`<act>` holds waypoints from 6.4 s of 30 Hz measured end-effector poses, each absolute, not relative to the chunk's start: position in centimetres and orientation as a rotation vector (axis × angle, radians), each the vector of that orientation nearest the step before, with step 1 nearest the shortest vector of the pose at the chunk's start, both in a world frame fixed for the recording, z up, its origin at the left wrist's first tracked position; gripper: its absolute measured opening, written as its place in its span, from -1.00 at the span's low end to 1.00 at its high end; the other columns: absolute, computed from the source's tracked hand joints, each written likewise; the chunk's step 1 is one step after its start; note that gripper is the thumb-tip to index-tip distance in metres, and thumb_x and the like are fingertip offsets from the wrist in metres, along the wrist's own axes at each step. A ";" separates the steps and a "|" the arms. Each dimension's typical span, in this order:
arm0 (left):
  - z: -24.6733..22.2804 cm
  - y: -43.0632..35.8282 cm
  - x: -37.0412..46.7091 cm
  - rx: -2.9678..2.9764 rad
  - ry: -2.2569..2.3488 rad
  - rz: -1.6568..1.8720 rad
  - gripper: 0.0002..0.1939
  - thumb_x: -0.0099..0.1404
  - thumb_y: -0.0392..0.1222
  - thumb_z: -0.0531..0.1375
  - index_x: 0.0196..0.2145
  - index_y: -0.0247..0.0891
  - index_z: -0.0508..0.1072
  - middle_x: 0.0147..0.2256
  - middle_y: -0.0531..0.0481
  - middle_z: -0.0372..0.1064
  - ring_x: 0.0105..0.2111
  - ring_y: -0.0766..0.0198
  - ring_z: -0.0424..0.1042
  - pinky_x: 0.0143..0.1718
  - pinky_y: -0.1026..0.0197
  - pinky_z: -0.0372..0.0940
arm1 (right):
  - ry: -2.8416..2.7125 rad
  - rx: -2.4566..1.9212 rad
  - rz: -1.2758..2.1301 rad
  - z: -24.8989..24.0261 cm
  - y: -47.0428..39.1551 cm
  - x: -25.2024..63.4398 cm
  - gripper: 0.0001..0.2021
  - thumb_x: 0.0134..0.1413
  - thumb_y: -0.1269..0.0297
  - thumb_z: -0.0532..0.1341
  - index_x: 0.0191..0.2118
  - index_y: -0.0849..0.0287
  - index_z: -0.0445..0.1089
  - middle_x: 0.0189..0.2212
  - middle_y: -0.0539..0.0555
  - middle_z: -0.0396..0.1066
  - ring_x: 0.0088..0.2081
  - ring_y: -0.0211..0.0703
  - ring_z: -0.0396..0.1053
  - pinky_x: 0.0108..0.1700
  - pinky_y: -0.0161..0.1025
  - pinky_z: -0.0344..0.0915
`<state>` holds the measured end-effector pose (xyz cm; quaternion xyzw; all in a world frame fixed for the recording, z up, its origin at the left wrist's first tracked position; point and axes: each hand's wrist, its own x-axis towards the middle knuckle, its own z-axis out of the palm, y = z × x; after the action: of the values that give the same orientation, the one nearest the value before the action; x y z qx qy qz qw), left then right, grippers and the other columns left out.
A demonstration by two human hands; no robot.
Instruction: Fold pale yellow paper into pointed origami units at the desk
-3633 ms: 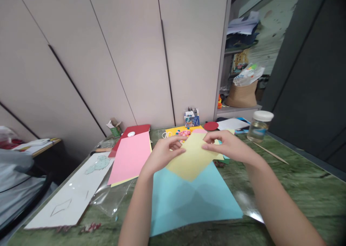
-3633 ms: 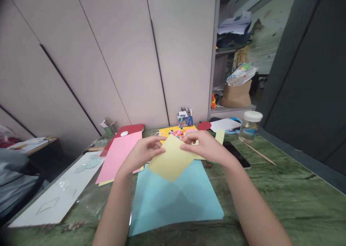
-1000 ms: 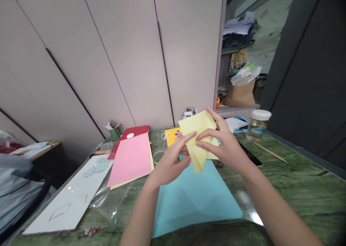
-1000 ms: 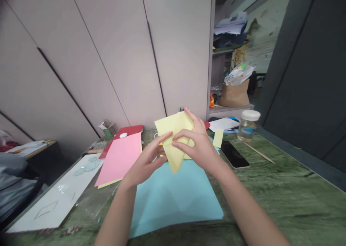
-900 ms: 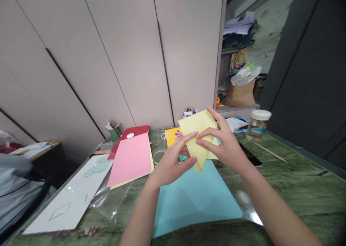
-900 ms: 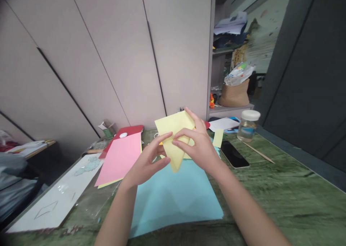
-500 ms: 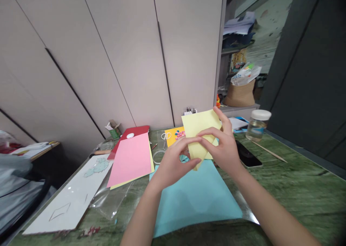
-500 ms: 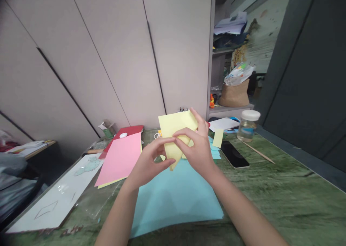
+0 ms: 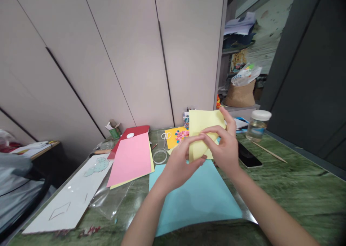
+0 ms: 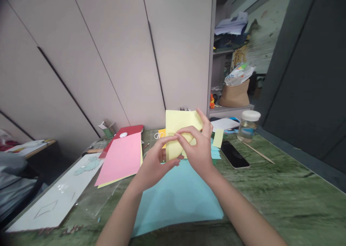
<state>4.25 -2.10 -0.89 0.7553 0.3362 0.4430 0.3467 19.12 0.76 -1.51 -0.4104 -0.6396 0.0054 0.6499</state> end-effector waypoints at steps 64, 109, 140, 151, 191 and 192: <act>-2.3 -1.4 5.3 1.517 0.518 1.267 -0.67 0.31 -0.28 0.13 0.02 -0.04 0.37 0.10 -0.02 0.24 -0.08 0.14 0.48 -0.09 0.19 0.44 | -1.040 -0.515 1.060 -1.6 1.8 19.2 -0.72 -0.01 0.22 0.30 -0.13 0.12 0.38 -0.01 0.15 0.44 -0.01 0.02 0.40 0.03 -0.03 0.32; -1.2 -1.0 3.5 1.934 0.928 1.487 -0.72 0.15 -0.36 0.25 -0.16 -0.18 0.50 -0.24 -0.02 0.28 -0.43 0.45 0.33 -0.36 0.32 0.35 | -1.186 -0.626 1.103 -0.9 1.5 20.0 -0.73 -0.11 0.20 0.36 -0.22 0.12 0.45 -0.23 0.08 0.56 -0.23 0.00 0.51 -0.18 -0.10 0.43; -1.5 -1.2 3.9 1.788 0.947 1.675 -0.52 0.13 -0.34 0.27 0.02 -0.12 0.41 -0.22 0.00 0.30 -0.40 0.45 0.36 -0.34 0.37 0.39 | -1.492 -0.723 1.134 -1.1 1.4 20.2 -0.72 -0.14 0.22 0.36 -0.22 0.15 0.47 -0.40 0.04 0.54 -0.35 -0.12 0.48 -0.27 -0.21 0.39; -1.4 -1.3 3.9 1.709 0.901 1.648 -0.52 0.12 -0.34 0.28 0.01 -0.12 0.41 -0.18 -0.02 0.29 -0.37 0.44 0.39 -0.32 0.37 0.40 | -1.470 -0.737 1.144 -1.0 1.4 20.2 -0.74 -0.17 0.25 0.37 -0.26 0.14 0.46 -0.45 0.01 0.51 -0.38 -0.15 0.46 -0.31 -0.24 0.36; -1.6 -1.4 3.7 1.854 0.965 1.712 -0.59 0.15 -0.33 0.26 -0.02 -0.11 0.45 -0.25 0.00 0.35 -0.38 0.42 0.40 -0.32 0.36 0.39 | -1.420 -0.714 1.139 -1.2 1.4 20.0 -0.74 -0.19 0.31 0.39 -0.28 0.15 0.44 -0.47 -0.03 0.47 -0.38 -0.24 0.42 -0.29 -0.32 0.32; -1.5 -1.4 3.7 1.853 0.961 1.712 -0.58 0.15 -0.33 0.26 -0.02 -0.11 0.45 -0.25 0.00 0.35 -0.38 0.42 0.40 -0.32 0.36 0.39 | -1.421 -0.714 1.139 -1.3 1.4 20.0 -0.75 -0.19 0.31 0.39 -0.28 0.15 0.44 -0.47 -0.03 0.47 -0.38 -0.23 0.41 -0.30 -0.31 0.32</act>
<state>3.67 -1.40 -1.54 0.6696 0.3473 0.6188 0.2194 19.99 1.37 -1.28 -0.3029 -0.6027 0.4828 0.5586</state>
